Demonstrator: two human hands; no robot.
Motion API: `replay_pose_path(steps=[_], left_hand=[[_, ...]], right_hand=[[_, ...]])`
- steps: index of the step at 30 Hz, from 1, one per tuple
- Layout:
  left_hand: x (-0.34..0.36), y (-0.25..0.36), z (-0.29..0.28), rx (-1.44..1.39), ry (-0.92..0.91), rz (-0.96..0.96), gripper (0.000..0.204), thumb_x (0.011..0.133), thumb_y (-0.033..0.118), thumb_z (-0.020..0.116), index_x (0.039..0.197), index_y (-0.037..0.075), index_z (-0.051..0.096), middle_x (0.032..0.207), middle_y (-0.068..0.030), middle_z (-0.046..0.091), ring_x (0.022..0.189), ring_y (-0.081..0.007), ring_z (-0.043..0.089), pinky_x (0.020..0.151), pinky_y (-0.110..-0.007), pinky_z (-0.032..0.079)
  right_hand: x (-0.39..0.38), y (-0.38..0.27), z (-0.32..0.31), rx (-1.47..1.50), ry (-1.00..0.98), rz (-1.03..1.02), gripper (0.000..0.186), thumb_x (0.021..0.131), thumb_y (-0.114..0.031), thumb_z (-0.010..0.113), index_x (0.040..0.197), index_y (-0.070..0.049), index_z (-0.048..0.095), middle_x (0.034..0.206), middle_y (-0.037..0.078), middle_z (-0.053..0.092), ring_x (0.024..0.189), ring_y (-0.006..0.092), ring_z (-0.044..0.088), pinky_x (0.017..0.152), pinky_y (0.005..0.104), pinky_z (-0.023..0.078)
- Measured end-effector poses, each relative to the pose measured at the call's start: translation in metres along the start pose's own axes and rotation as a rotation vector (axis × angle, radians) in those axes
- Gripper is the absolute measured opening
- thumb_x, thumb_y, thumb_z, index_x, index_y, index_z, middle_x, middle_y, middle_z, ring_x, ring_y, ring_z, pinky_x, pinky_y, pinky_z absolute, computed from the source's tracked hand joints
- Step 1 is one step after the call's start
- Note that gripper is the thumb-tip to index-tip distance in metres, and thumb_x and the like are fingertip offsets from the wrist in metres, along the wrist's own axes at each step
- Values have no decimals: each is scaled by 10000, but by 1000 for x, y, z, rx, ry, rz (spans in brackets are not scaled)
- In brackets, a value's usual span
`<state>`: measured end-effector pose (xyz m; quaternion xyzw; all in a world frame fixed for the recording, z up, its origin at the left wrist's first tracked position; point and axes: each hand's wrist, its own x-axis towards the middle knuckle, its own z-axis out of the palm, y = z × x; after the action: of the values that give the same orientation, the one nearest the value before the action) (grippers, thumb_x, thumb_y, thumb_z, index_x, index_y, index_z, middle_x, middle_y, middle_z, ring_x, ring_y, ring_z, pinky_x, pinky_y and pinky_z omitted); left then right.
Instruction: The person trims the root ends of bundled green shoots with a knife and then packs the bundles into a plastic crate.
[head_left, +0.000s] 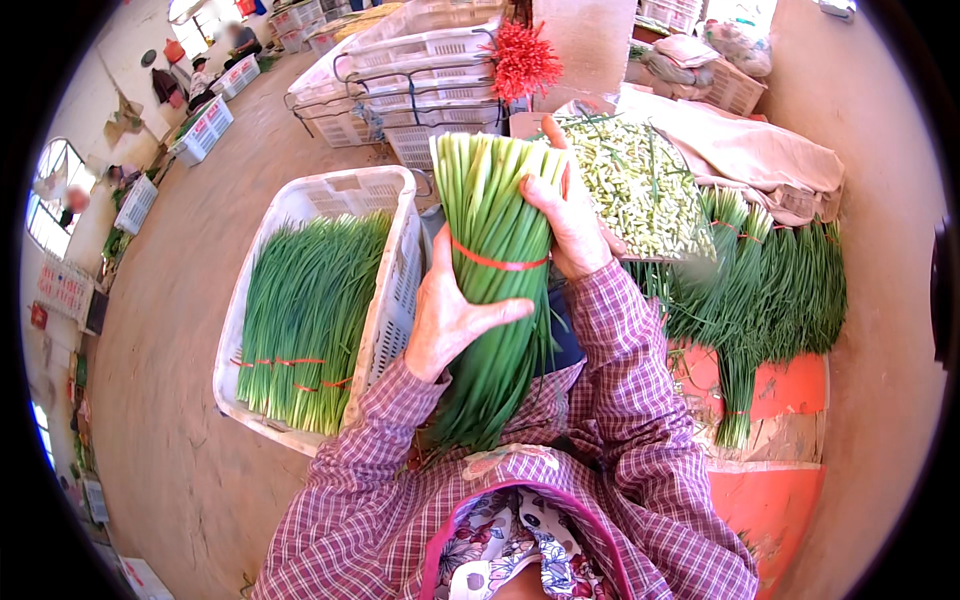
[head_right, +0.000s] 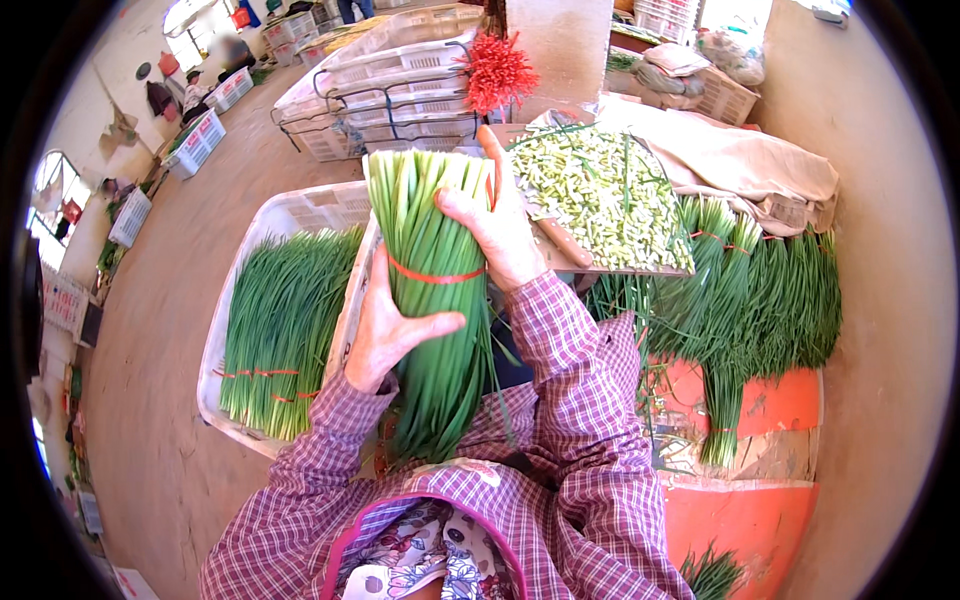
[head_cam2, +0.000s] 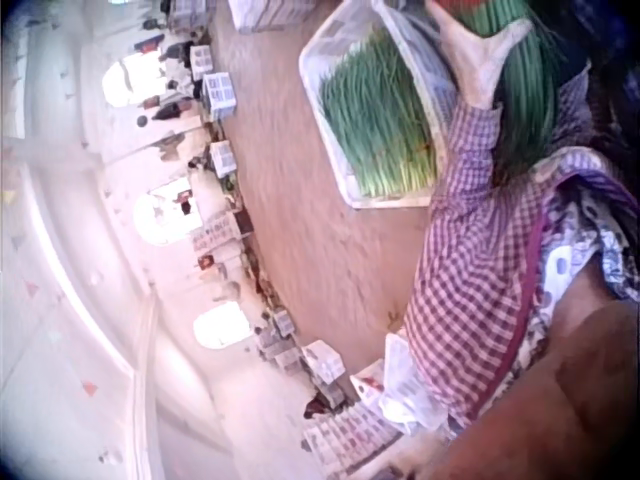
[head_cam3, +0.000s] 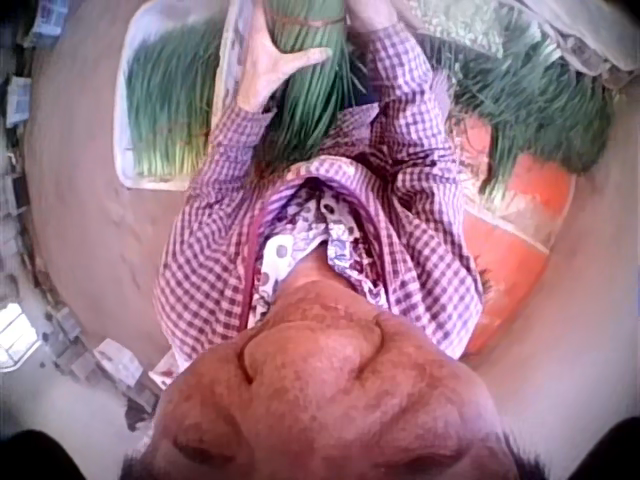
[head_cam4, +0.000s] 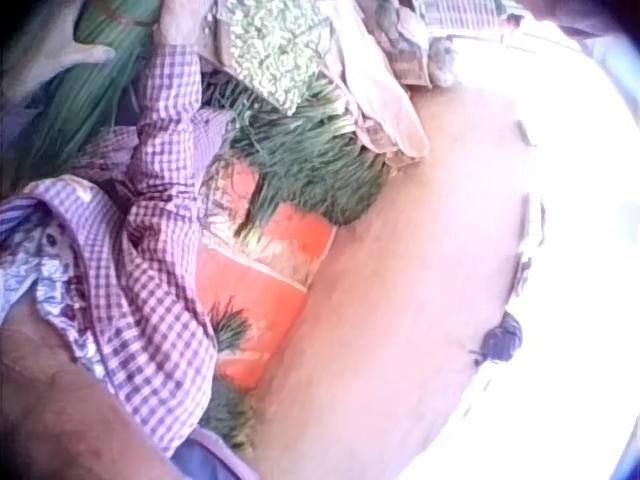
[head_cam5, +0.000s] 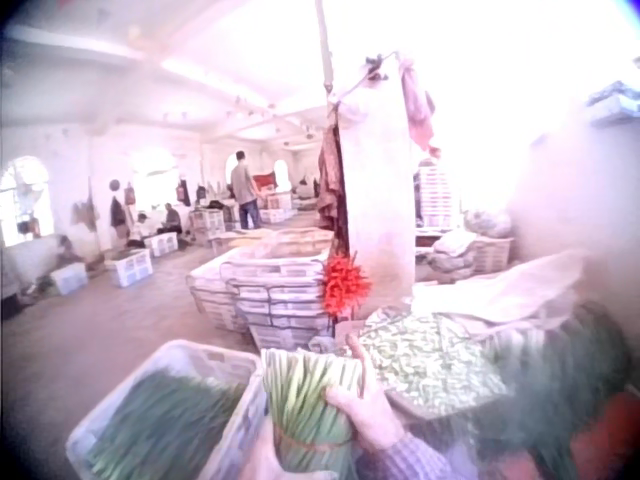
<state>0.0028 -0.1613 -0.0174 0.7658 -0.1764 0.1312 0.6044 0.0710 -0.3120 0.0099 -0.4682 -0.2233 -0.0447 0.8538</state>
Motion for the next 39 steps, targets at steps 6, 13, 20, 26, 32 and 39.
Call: replay_pose_path(steps=[6,13,20,26,32,39], left_hand=[[-3,21,-15,-193,-171,-59,1209,531,271,870,1412,-21,96,1341,-182,360,1264,-269,341,1059,-364,258],[4,12,2,-43,298,16,1135,500,279,885,1364,-1,204,1260,-172,409,1141,-249,444,948,-353,383],[14,-41,-83,-784,194,-50,781,637,196,723,1313,20,374,1219,-166,513,1116,-265,515,932,-415,449],[19,-28,-75,-1163,-162,4,966,657,524,703,1370,27,281,1315,-231,394,1177,-354,443,962,-475,422],[33,-32,-81,-1023,-184,-21,869,712,572,653,1314,11,373,1290,-195,440,1177,-293,444,959,-422,420],[28,60,-119,-344,467,218,486,850,219,551,1240,-46,436,1206,-174,525,1147,-265,475,1012,-416,331]], right_hand=[[-16,-15,6,34,80,-12,911,730,-141,722,1420,-50,133,1113,96,541,1025,171,529,921,319,421],[-7,-12,59,-356,30,-141,1032,651,-183,795,1416,-44,117,1190,180,505,1080,228,525,939,357,429],[1,3,63,-720,-246,-401,1199,568,-376,836,1428,-36,73,1409,217,264,1326,310,253,1089,406,204],[-42,41,31,-499,-504,176,1203,590,-471,807,1421,-24,60,1363,218,348,1283,310,336,1058,405,280],[-60,53,41,-398,-269,166,942,625,-278,825,1361,-22,296,1272,115,475,1180,201,451,1007,347,348],[-48,46,42,-533,2,-86,896,603,-257,824,1311,0,338,1174,172,553,1097,242,543,945,349,419]])
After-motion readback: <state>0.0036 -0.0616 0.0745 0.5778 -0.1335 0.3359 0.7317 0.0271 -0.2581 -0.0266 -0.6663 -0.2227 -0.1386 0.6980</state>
